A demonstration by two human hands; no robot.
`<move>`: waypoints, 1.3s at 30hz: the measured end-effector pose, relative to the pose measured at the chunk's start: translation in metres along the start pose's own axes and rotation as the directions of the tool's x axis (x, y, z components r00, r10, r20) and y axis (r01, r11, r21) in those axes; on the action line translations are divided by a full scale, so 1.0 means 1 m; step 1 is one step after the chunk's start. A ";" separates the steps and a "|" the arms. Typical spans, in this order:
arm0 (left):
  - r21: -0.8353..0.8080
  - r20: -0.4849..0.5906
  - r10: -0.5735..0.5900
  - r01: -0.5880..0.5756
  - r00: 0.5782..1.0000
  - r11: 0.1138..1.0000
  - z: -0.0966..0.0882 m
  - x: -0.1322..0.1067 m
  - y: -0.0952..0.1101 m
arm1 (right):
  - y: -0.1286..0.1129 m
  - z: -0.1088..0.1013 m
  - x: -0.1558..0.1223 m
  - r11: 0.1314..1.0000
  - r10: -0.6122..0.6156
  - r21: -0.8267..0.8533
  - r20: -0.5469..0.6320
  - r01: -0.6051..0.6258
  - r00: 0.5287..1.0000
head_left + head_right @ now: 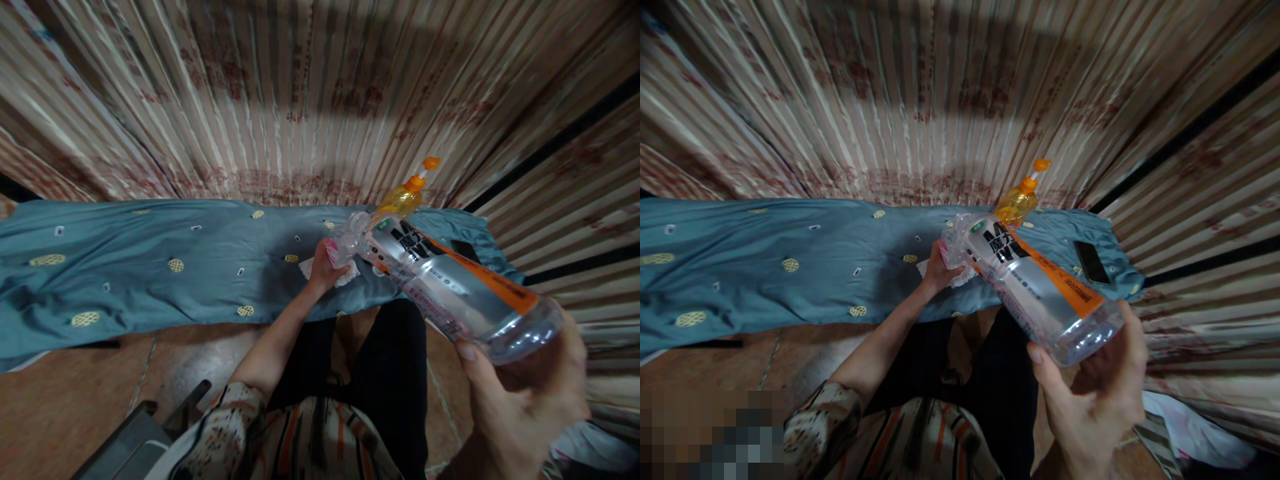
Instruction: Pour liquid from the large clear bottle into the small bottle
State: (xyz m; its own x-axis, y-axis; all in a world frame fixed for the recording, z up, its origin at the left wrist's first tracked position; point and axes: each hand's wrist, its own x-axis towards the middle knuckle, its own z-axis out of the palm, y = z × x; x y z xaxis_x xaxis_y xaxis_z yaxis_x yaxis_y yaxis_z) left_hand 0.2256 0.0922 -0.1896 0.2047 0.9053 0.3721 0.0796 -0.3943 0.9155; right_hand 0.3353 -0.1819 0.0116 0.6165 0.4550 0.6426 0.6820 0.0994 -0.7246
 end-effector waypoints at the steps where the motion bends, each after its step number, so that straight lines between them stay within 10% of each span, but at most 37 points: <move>1: 0.004 -0.001 0.006 -0.006 1.000 1.000 0.000 0.000 0.000 | 0.000 0.000 0.000 1.000 -0.003 -0.001 -0.001 0.003 1.000; 39: 0.053 -0.006 0.059 -0.059 0.998 0.997 0.004 0.001 -0.010 | 0.009 -0.004 0.003 0.994 -0.104 -0.044 -0.007 0.103 0.995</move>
State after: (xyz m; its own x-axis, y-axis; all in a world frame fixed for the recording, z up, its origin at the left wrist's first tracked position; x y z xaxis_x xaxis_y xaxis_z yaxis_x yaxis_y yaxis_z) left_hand 0.2288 0.0962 -0.1992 0.2030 0.8814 0.4265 0.1192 -0.4546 0.8827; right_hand 0.3451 -0.1834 0.0076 0.5453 0.4358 0.7160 0.7587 0.1066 -0.6427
